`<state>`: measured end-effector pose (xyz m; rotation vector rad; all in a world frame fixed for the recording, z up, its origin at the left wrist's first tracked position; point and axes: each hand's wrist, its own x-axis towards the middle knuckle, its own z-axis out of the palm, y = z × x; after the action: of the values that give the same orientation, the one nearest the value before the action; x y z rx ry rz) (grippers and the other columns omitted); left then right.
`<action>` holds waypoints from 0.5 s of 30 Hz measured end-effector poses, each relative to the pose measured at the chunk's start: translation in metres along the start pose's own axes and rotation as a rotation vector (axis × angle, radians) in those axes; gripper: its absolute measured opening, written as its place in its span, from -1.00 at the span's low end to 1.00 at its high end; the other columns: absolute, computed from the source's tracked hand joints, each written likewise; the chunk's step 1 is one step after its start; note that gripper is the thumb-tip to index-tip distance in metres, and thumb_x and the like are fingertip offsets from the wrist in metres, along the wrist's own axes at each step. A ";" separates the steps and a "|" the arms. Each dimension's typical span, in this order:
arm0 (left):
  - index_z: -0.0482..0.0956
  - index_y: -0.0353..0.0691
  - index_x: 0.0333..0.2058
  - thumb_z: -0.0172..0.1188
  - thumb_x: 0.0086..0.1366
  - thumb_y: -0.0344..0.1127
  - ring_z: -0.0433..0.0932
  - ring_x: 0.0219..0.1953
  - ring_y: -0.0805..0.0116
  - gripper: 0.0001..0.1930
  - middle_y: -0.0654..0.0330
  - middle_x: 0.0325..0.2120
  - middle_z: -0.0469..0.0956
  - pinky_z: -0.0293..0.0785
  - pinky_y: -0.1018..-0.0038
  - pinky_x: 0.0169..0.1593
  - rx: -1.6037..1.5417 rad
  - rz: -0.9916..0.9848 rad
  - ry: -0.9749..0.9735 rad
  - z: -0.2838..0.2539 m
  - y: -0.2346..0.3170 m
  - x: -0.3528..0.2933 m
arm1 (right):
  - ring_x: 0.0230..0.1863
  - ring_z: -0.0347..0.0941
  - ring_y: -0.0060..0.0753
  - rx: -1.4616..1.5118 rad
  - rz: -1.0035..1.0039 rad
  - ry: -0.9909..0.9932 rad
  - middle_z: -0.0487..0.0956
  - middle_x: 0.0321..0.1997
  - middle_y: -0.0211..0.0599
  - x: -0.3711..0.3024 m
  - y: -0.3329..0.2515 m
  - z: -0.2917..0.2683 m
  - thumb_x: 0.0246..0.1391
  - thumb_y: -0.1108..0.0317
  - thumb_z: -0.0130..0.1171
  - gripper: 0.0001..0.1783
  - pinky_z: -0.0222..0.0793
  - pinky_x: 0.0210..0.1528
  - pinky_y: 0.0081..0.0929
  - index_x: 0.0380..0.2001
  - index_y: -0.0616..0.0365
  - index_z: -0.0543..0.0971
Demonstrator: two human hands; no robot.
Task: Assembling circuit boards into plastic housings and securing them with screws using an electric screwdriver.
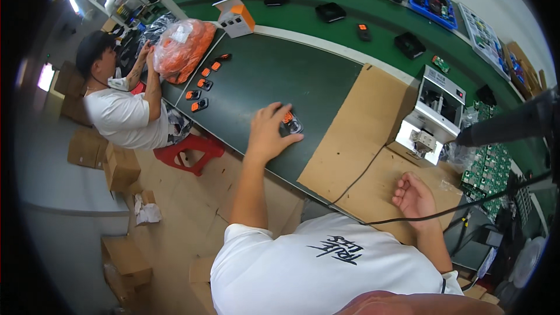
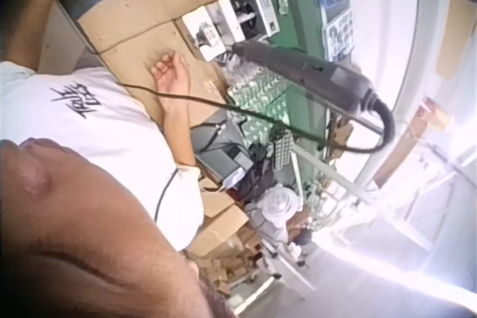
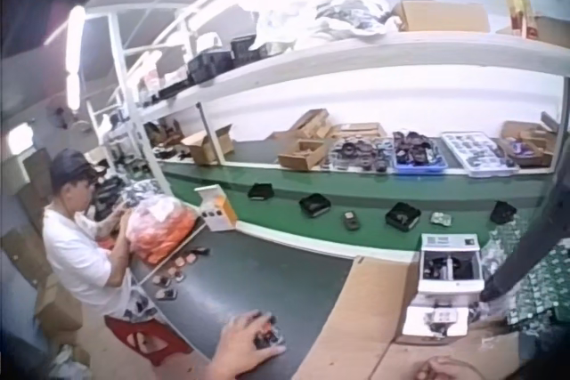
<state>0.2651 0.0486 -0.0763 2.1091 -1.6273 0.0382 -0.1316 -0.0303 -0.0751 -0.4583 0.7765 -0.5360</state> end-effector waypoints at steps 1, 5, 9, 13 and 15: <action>0.50 -0.20 0.04 0.49 -0.09 -0.07 0.38 0.13 0.05 -0.30 0.04 0.05 0.46 0.31 0.25 0.16 -0.003 0.010 -0.003 0.003 0.000 0.003 | -0.35 0.48 -0.50 -0.007 -0.016 -0.006 0.52 -0.32 -0.44 -0.003 0.003 0.001 0.29 0.16 0.03 -0.81 0.49 -0.24 -0.42 -0.25 0.01 0.48; 0.52 -0.27 -0.02 0.44 -0.02 0.04 0.46 0.01 -0.04 -0.34 -0.02 -0.06 0.52 0.38 0.23 0.09 0.010 -0.025 -0.003 0.023 0.015 0.030 | -0.35 0.50 -0.49 0.003 -0.052 0.050 0.55 -0.34 -0.39 -0.010 0.006 0.005 0.28 0.25 0.07 -0.86 0.49 -0.22 -0.45 -0.23 0.05 0.50; 0.52 -0.35 -0.01 0.41 0.01 0.16 0.53 -0.11 0.00 -0.26 -0.03 -0.24 0.59 0.43 0.14 0.02 0.137 -0.103 0.193 0.052 -0.003 0.026 | -0.32 0.52 -0.52 0.054 -0.215 0.089 0.54 -0.29 -0.43 -0.022 -0.005 -0.017 0.26 0.23 0.11 -0.85 0.50 -0.22 -0.44 -0.22 0.04 0.50; 0.41 -0.38 0.11 0.32 0.13 0.13 0.40 0.06 -0.08 -0.24 -0.11 0.00 0.42 0.36 0.11 0.11 0.350 -0.255 0.223 0.043 0.032 0.028 | -0.33 0.49 -0.56 -0.151 -0.555 0.338 0.51 -0.31 -0.47 -0.071 -0.034 -0.053 0.24 0.23 0.15 -0.83 0.47 -0.21 -0.52 -0.24 0.07 0.49; 0.41 -0.39 0.09 0.30 0.19 0.04 0.41 0.04 -0.05 -0.32 -0.09 0.01 0.41 0.35 0.13 0.11 0.121 -0.041 0.298 0.036 0.066 0.040 | -0.35 0.45 -0.63 -0.371 -0.826 0.478 0.50 -0.33 -0.52 -0.107 -0.051 -0.079 0.22 0.24 0.18 -0.82 0.40 -0.26 -0.58 -0.26 0.09 0.48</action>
<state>0.2065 -0.0133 -0.0728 2.1052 -1.4357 0.4269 -0.2692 -0.0203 -0.0389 -1.0318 1.1462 -1.3117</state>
